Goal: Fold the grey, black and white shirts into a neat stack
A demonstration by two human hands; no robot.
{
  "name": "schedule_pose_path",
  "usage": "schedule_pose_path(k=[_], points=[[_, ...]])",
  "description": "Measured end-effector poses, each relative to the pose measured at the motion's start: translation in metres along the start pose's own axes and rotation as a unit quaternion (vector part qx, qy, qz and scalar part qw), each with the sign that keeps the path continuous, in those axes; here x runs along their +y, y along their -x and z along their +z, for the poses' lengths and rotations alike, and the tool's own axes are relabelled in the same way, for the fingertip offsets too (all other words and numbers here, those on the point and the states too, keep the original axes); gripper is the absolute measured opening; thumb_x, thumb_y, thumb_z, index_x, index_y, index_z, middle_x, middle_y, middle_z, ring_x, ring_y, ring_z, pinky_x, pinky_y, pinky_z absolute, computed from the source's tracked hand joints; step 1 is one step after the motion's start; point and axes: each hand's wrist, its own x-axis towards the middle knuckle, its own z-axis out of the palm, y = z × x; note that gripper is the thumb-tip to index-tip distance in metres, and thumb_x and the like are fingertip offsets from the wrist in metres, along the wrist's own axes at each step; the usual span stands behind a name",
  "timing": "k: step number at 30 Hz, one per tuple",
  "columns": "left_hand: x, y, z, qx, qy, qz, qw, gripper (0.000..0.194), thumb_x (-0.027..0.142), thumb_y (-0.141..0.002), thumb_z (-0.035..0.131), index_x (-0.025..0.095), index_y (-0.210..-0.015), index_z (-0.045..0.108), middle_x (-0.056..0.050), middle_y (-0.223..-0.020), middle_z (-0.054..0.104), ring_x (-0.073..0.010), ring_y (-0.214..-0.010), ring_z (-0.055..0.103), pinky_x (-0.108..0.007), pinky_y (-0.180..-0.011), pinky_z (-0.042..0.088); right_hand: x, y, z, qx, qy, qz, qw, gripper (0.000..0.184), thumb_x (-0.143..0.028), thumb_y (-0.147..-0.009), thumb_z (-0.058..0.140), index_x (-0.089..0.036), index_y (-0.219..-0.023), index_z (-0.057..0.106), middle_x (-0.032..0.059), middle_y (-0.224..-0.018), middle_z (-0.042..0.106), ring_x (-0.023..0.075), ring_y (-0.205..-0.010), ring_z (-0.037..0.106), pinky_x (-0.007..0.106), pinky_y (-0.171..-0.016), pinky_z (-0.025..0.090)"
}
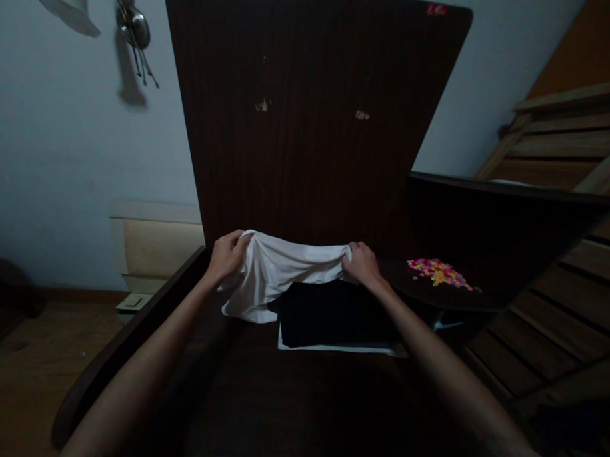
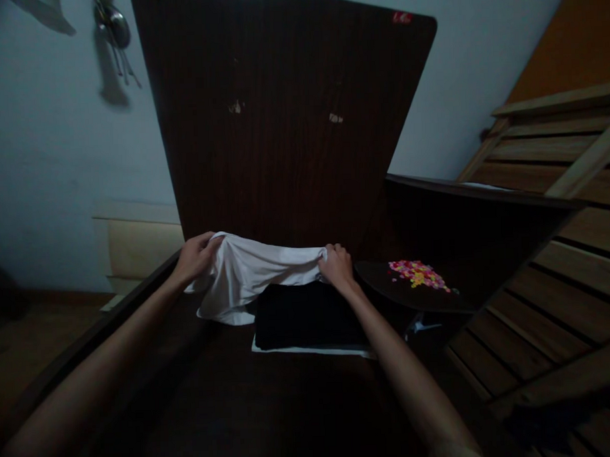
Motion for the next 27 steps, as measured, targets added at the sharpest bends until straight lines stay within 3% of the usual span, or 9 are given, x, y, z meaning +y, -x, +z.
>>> schedule_pose_path(k=[2, 4, 6, 8, 12, 14, 20, 24, 27], points=[[0.003, 0.001, 0.017, -0.006, 0.084, -0.04, 0.996, 0.038, 0.05, -0.082, 0.05, 0.015, -0.075, 0.065, 0.0, -0.07, 0.061, -0.0157, -0.07, 0.053, -0.023, -0.061, 0.039, -0.024, 0.019, 0.013, 0.019, -0.033, -0.084, 0.996, 0.036, -0.021, -0.075, 0.059, -0.014, -0.11, 0.064, 0.0185, -0.123, 0.058, 0.0309, -0.112, 0.051, 0.039, -0.093, 0.038], [0.004, 0.004, 0.036, 0.002, 0.177, -0.083, 0.981, 0.04, 0.053, -0.078, 0.055, 0.015, -0.076, 0.065, 0.0, -0.069, 0.061, -0.0147, -0.067, 0.052, -0.023, -0.059, 0.038, -0.051, 0.04, 0.027, -0.005, -0.143, -0.145, 0.979, 0.021, -0.025, -0.078, 0.058, -0.016, -0.095, 0.065, 0.0128, -0.102, 0.065, 0.0263, -0.098, 0.055, 0.037, -0.087, 0.041], [0.004, 0.008, 0.051, 0.014, 0.262, -0.115, 0.958, 0.041, 0.056, -0.073, 0.061, 0.015, -0.078, 0.066, 0.0, -0.071, 0.061, -0.014, -0.066, 0.051, -0.023, -0.058, 0.039, -0.075, 0.061, 0.037, -0.105, -0.293, -0.179, 0.933, 0.017, -0.035, -0.083, 0.057, -0.021, -0.075, 0.061, 0.0042, -0.071, 0.063, 0.0203, -0.07, 0.057, 0.032, -0.068, 0.044], [0.004, 0.011, 0.06, 0.023, 0.325, -0.138, 0.935, 0.044, 0.057, -0.068, 0.066, 0.015, -0.081, 0.067, -0.001, -0.073, 0.062, -0.0137, -0.066, 0.052, -0.023, -0.059, 0.039, -0.092, 0.075, 0.045, -0.169, -0.365, -0.195, 0.895, 0.023, -0.041, -0.081, 0.062, -0.024, -0.066, 0.057, 0.0013, -0.061, 0.06, 0.0187, -0.058, 0.055, 0.032, -0.057, 0.04], [0.0, 0.013, 0.058, 0.026, 0.374, -0.157, 0.914, 0.05, 0.06, -0.061, 0.072, 0.014, -0.082, 0.068, -0.001, -0.073, 0.063, -0.0136, -0.066, 0.053, -0.023, -0.06, 0.04, -0.101, 0.078, 0.049, -0.125, -0.376, -0.201, 0.896, 0.026, -0.034, -0.082, 0.058, -0.026, -0.058, 0.052, 0.0015, -0.056, 0.058, 0.0194, -0.054, 0.053, 0.033, -0.056, 0.036], [-0.006, 0.012, 0.052, 0.031, 0.369, -0.154, 0.916, 0.052, 0.062, -0.06, 0.073, 0.014, -0.082, 0.068, 0.0, -0.071, 0.062, -0.013, -0.064, 0.052, -0.022, -0.058, 0.039, -0.095, 0.07, 0.05, -0.101, -0.397, -0.186, 0.893, 0.025, -0.034, -0.083, 0.054, -0.025, -0.06, 0.053, 0.0018, -0.058, 0.057, 0.0193, -0.058, 0.053, 0.032, -0.059, 0.037], [-0.02, 0.012, 0.037, 0.065, 0.294, -0.163, 0.939, 0.054, 0.067, -0.063, 0.068, 0.015, -0.077, 0.067, 0.001, -0.067, 0.06, -0.0134, -0.063, 0.051, -0.022, -0.056, 0.037, -0.067, 0.035, 0.049, -0.064, -0.512, -0.094, 0.852, 0.033, -0.053, -0.079, 0.05, -0.022, -0.07, 0.053, -0.0005, -0.066, 0.055, 0.0162, -0.065, 0.051, 0.026, -0.059, 0.039], [-0.02, 0.015, 0.026, 0.005, 0.134, -0.113, 0.984, 0.047, 0.063, -0.075, 0.06, 0.016, -0.068, 0.065, 0.001, -0.063, 0.058, -0.0142, -0.063, 0.051, -0.024, -0.058, 0.036, -0.052, 0.018, 0.039, 0.007, -0.543, -0.03, 0.839, 0.034, -0.055, -0.08, 0.049, -0.022, -0.073, 0.051, -0.0014, -0.067, 0.053, 0.0147, -0.063, 0.048, 0.024, -0.057, 0.037], [-0.018, 0.018, 0.016, -0.049, -0.026, -0.026, 0.998, 0.043, 0.059, -0.076, 0.06, 0.017, -0.072, 0.065, 0.0, -0.065, 0.058, -0.0159, -0.065, 0.053, -0.026, -0.061, 0.038, -0.042, 0.008, 0.023, 0.04, -0.493, -0.056, 0.867, 0.032, -0.051, -0.085, 0.045, -0.022, -0.075, 0.051, -0.0005, -0.068, 0.055, 0.0154, -0.065, 0.05, 0.024, -0.059, 0.037]])
